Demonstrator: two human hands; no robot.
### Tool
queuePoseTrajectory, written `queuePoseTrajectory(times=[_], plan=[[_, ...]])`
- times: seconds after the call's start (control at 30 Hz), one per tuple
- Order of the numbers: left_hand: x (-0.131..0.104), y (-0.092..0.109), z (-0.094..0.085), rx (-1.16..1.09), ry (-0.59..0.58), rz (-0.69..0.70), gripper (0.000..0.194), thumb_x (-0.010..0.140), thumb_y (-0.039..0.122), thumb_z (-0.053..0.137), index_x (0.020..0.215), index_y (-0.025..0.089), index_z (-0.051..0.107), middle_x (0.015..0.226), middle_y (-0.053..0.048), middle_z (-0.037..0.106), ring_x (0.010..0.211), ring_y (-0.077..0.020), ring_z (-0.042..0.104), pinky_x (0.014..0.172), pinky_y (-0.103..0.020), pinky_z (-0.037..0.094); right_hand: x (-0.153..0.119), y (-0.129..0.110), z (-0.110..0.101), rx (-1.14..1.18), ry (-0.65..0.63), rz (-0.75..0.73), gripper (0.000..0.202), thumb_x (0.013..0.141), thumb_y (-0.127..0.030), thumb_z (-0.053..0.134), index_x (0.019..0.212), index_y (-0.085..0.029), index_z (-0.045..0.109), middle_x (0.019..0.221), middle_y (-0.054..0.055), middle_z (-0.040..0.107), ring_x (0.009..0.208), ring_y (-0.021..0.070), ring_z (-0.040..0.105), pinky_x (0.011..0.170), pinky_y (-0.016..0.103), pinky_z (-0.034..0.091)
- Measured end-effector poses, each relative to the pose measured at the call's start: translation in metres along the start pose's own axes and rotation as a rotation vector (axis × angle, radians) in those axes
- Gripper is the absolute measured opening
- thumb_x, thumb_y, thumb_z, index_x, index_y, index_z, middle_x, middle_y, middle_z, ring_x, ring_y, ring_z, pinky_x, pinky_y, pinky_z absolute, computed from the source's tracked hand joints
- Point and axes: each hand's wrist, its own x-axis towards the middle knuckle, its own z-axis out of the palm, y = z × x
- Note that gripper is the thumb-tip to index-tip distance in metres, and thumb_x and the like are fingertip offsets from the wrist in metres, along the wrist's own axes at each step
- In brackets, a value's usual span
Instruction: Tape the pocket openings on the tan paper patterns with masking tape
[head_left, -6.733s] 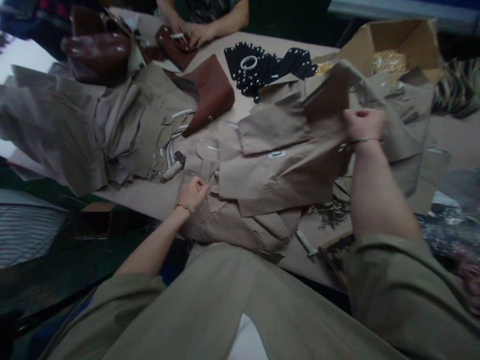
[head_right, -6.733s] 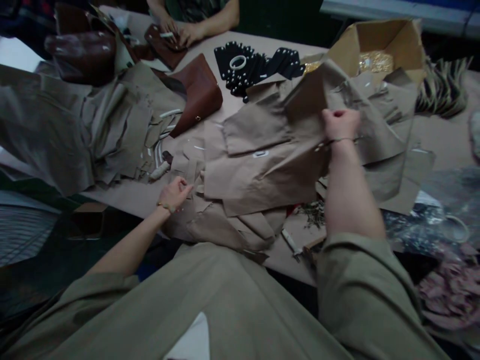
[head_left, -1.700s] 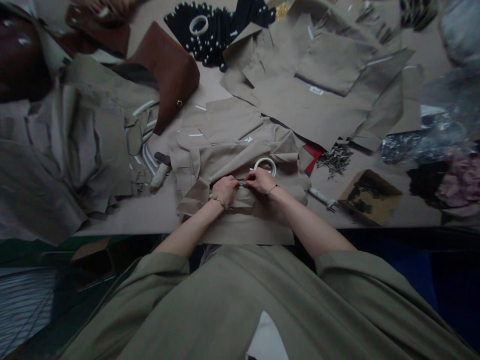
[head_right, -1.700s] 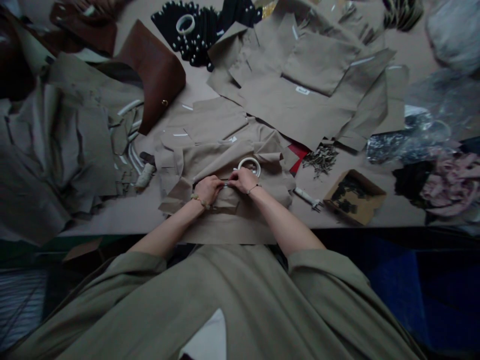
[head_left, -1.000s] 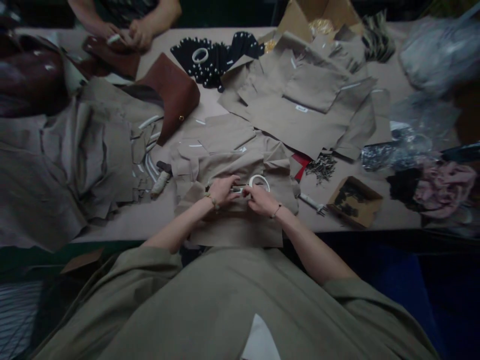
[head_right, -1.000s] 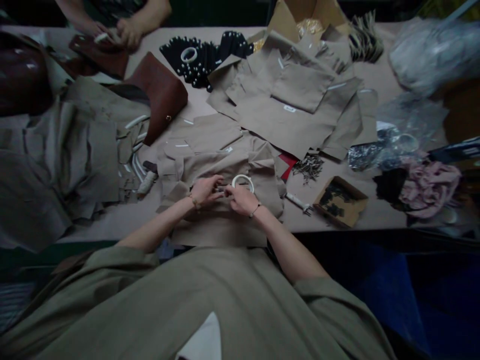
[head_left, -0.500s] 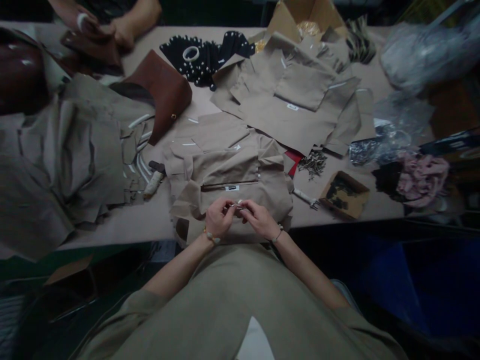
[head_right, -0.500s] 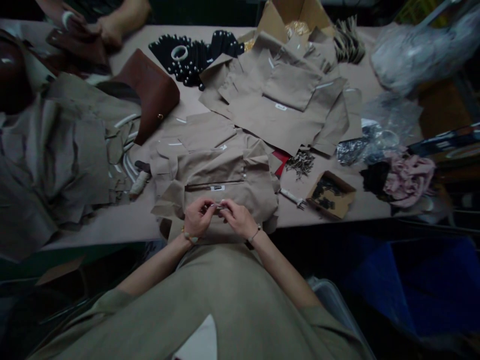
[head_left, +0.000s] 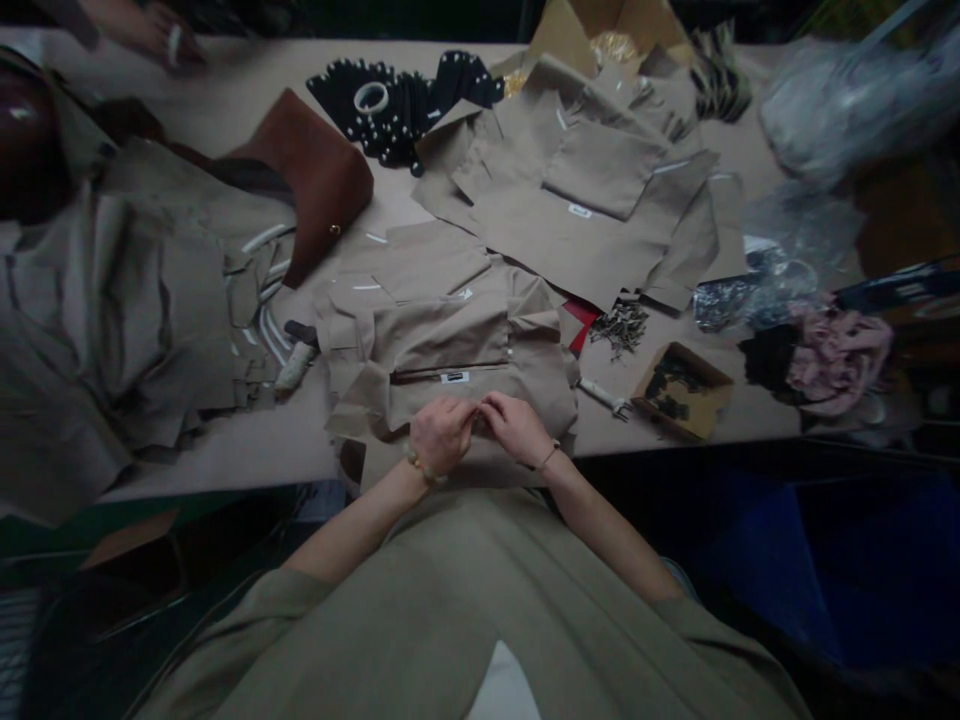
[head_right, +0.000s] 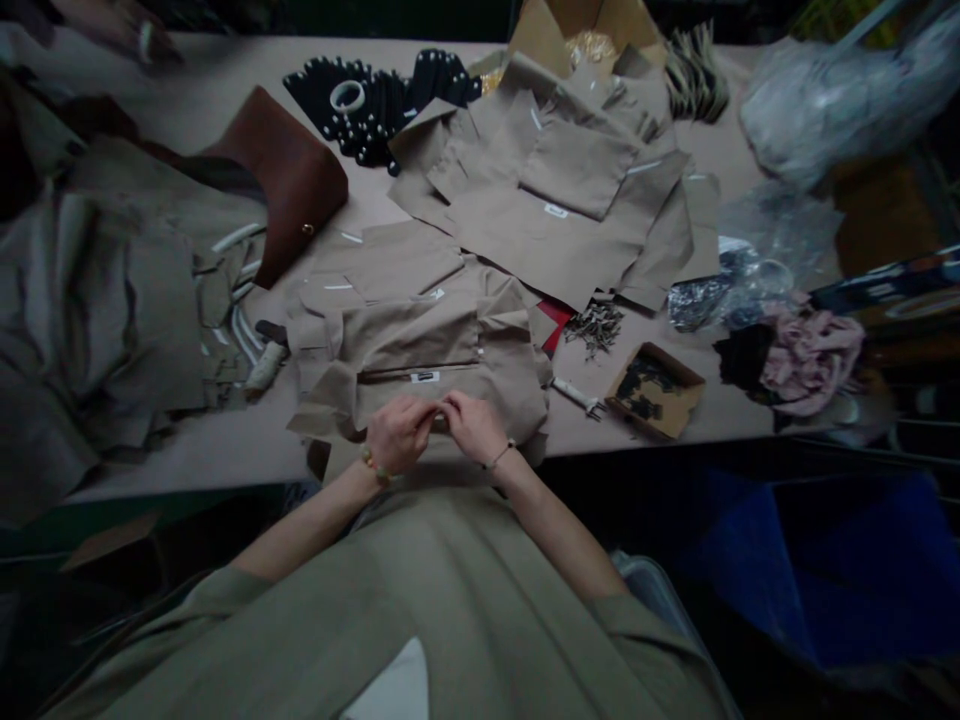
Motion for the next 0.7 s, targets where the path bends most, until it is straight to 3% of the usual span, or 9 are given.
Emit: queuePoseTrajectory(times=[0.07,0.13,0.23,0.33,0.4,0.53,0.7], plan=[[0.002,0.000,0.003,-0.074,0.023,0.004,0.024,0.099,0.025,0.052,0.093,0.022,0.075,0.087,-0.008,0.076,0.088,-0.0213,0.068,0.082,-0.033,0.052,0.010,0.014,-0.005,0.310,0.048,0.041,0.037,0.096,-0.055,0.049,0.088,-0.021,0.061,0.068,0.000,0.063,0.054,0.0125,0.053,0.054,0.023,0.041],[0.011,-0.008,0.009,-0.169,0.028,-0.094,0.021,0.097,0.025,0.055,0.095,0.022,0.076,0.093,-0.008,0.078,0.092,-0.0212,0.070,0.086,-0.032,0.053,0.019,0.028,-0.020,0.465,0.206,0.070,0.044,0.093,-0.062,0.047,0.097,-0.020,0.060,0.069,0.000,0.062,0.050,0.0113,0.048,0.050,0.023,0.039],[0.035,-0.034,0.020,-0.289,-0.040,-0.434,0.021,0.092,0.020,0.060,0.105,0.022,0.076,0.098,-0.005,0.079,0.091,-0.0190,0.072,0.084,-0.029,0.055,0.035,0.046,-0.059,0.283,0.506,0.014,0.048,0.095,-0.056,0.044,0.123,-0.020,0.058,0.086,0.005,0.066,0.063,0.0147,0.056,0.062,0.027,0.047],[0.061,-0.058,0.026,-0.279,-0.198,-0.660,0.032,0.086,0.019,0.065,0.118,0.023,0.069,0.085,-0.001,0.078,0.088,-0.0194,0.072,0.083,-0.029,0.054,0.060,0.065,-0.101,-0.049,0.651,0.006,0.060,0.095,-0.048,0.047,0.145,-0.017,0.046,0.106,0.011,0.066,0.085,0.0211,0.063,0.082,0.036,0.051],[0.073,-0.065,0.028,-0.204,-0.283,-0.706,0.034,0.085,0.021,0.068,0.119,0.023,0.064,0.083,0.000,0.077,0.090,-0.0215,0.072,0.084,-0.031,0.053,0.082,0.080,-0.119,-0.184,0.637,0.049,0.062,0.092,-0.046,0.051,0.143,-0.012,0.049,0.112,0.016,0.064,0.094,0.0246,0.061,0.090,0.041,0.050],[0.093,-0.066,0.032,0.022,-0.391,-0.768,0.029,0.087,0.029,0.068,0.113,0.022,0.058,0.100,-0.009,0.077,0.098,-0.0261,0.072,0.083,-0.033,0.051,0.115,0.101,-0.129,-0.266,0.531,0.138,0.045,0.092,-0.049,0.053,0.111,-0.011,0.069,0.104,0.017,0.064,0.095,0.0259,0.059,0.093,0.043,0.049],[0.110,-0.069,0.032,0.210,-0.564,-0.737,0.043,0.087,0.045,0.070,0.118,0.018,0.057,0.116,-0.020,0.074,0.108,-0.0307,0.071,0.086,-0.035,0.051,0.109,0.087,-0.115,-0.304,0.445,0.047,0.032,0.087,-0.044,0.063,0.087,-0.014,0.073,0.090,0.012,0.067,0.085,0.0232,0.060,0.085,0.037,0.050]])
